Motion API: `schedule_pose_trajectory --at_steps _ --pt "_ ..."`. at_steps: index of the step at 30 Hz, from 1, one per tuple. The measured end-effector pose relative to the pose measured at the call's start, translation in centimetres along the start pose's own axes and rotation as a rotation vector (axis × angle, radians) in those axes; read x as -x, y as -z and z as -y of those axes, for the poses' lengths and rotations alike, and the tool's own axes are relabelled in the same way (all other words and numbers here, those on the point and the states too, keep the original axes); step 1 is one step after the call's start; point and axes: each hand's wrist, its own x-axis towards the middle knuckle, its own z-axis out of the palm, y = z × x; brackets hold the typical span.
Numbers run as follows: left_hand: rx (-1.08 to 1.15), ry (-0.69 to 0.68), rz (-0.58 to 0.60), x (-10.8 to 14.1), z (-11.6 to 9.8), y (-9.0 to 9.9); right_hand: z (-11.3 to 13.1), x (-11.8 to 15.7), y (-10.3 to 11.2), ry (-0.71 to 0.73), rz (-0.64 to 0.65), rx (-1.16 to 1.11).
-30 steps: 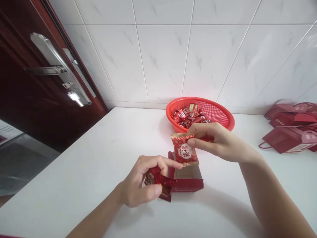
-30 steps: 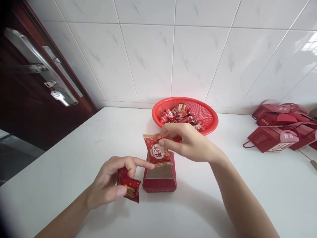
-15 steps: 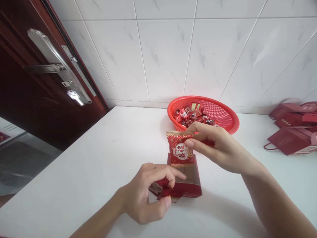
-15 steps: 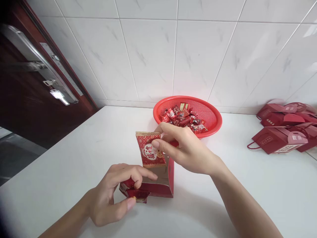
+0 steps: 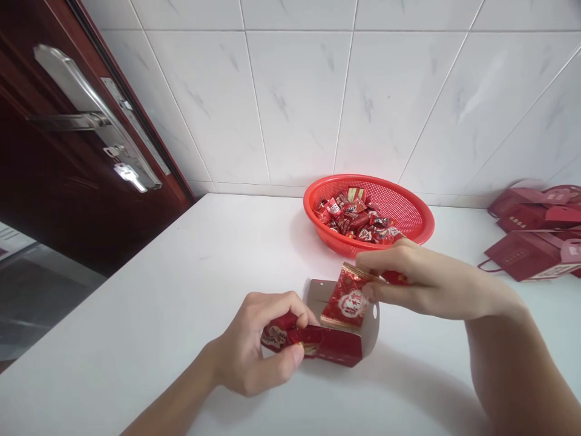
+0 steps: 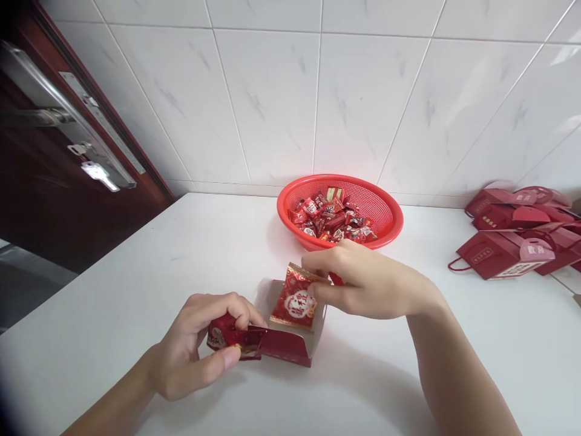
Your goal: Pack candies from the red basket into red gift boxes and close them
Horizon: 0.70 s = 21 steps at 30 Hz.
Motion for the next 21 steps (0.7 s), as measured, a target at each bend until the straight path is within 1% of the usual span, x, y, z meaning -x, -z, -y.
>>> schedule_pose_trajectory --at_steps 2,4,8,10,14,18,21 --pt "0.040 0.029 0.000 0.1 0.4 0.1 0.1 0.1 0.0 -0.042 0.059 0.034" --pt "0.088 0.025 -0.004 0.1 0.9 0.2 0.2 -0.1 -0.5 -0.083 0.096 0.104" --pt "0.138 -0.005 -0.003 0.1 1.5 0.2 1.0 -0.7 -1.8 -0.105 0.132 0.207" --pt "0.143 -0.012 0.001 0.1 1.4 0.3 1.5 -0.9 -2.2 -0.097 0.123 0.229" --pt "0.123 0.011 -0.003 0.0 0.9 0.4 2.1 -1.0 -2.5 -0.089 0.060 0.220" --pt "0.121 -0.011 -0.012 -0.1 0.9 0.3 2.4 -0.8 -3.3 -0.119 0.052 0.222" --pt "0.133 0.002 -0.018 -0.2 0.9 0.2 2.7 -0.3 -4.1 -0.116 0.041 0.287"
